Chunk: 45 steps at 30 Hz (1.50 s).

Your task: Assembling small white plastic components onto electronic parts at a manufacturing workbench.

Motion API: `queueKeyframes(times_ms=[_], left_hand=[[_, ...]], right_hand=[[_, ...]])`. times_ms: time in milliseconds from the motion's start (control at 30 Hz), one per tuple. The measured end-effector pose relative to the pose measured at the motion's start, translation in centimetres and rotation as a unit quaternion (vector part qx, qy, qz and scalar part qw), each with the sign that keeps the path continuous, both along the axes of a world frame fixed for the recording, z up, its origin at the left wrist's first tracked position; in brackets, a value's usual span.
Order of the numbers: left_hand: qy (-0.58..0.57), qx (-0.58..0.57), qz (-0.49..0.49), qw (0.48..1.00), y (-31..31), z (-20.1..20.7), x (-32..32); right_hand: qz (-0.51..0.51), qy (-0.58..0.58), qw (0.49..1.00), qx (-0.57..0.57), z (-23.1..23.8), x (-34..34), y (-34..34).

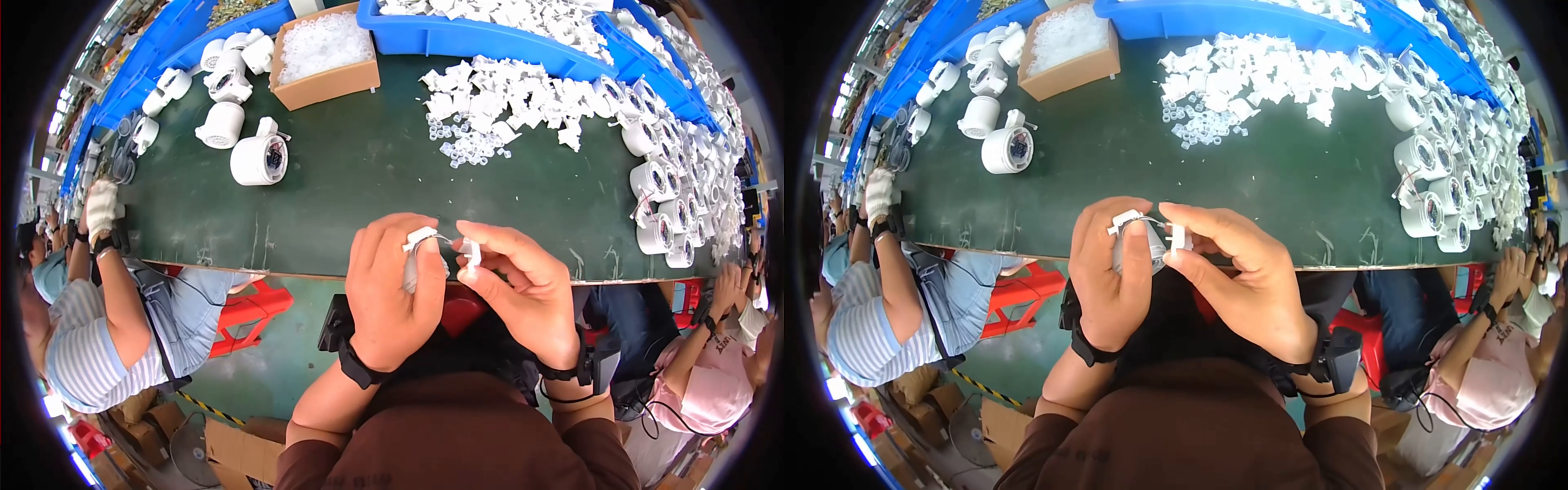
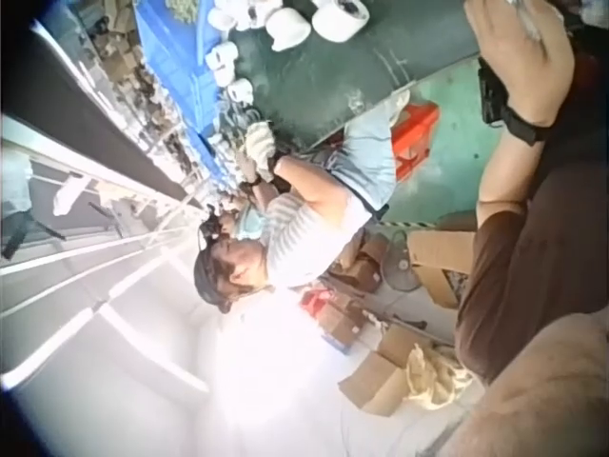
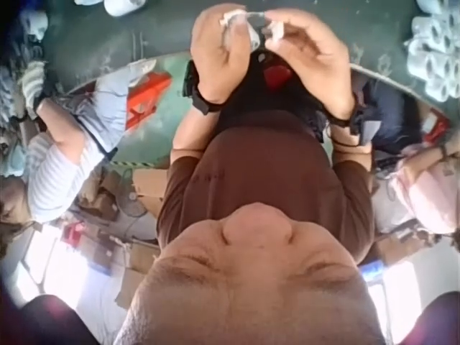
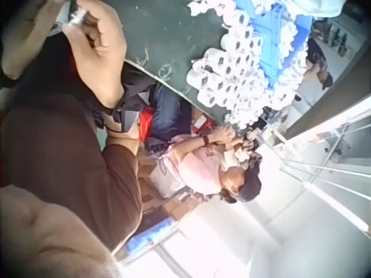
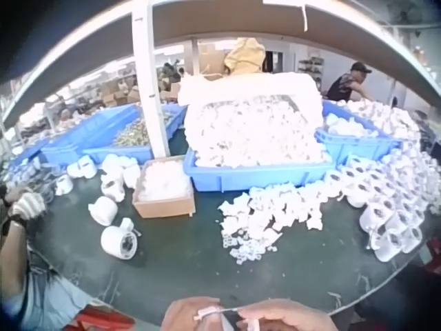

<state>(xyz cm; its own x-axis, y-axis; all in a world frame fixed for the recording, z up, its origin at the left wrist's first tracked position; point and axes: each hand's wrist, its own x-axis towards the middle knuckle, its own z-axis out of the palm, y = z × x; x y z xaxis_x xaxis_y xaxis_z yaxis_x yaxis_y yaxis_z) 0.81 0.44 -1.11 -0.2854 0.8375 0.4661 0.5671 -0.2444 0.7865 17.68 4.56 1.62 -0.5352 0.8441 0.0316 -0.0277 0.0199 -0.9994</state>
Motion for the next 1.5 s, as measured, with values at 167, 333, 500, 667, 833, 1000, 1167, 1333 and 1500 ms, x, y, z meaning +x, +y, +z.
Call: queueKeyframes(times_ms=[167, 333, 500, 667, 833, 1000, 1167, 1333, 1500], left_hand=[[0.077, 0.017, 0.04, 0.996, -0.2, 0.8, 0.7], [0.069, 0.002, 0.023, 0.997, -0.6, 0.9, 0.7], [0.031, -0.011, -0.02, 0.999, -0.7, 0.8, 0.7], [0.063, -0.021, -0.016, 0.998, -0.7, 0.3, 0.6], [0.085, -0.003, -0.013, 0.996, -0.5, -0.2, 0.6], [0.096, 0.005, -0.018, 0.995, -0.7, 0.1, 1.0], [0.096, 0.0, -0.019, 0.995, -0.9, 0.3, 1.4], [0.105, 0.021, -0.018, 0.994, -0.8, -0.3, 1.3], [0.111, 0.018, -0.023, 0.993, -0.7, -0.6, 1.0]], right_hand=[[-0.023, -0.058, 0.994, 0.089, 1.1, 0.8, -0.9], [0.005, -0.007, 0.999, -0.035, 0.8, -0.2, -0.8], [-0.004, 0.023, 1.0, -0.005, -0.4, -0.7, -0.5], [-0.034, 0.029, 0.999, -0.002, -0.9, -1.4, -0.7], [-0.057, 0.014, 0.998, 0.008, -1.4, -1.7, -0.7], [-0.077, 0.014, 0.997, 0.007, -0.8, -1.3, -1.2], [-0.091, 0.014, 0.996, 0.01, -0.6, -1.2, -1.6], [-0.091, 0.006, 0.996, -0.004, -0.2, -1.0, -1.3], [-0.086, -0.038, 0.995, -0.033, 0.9, -1.3, -1.2]])
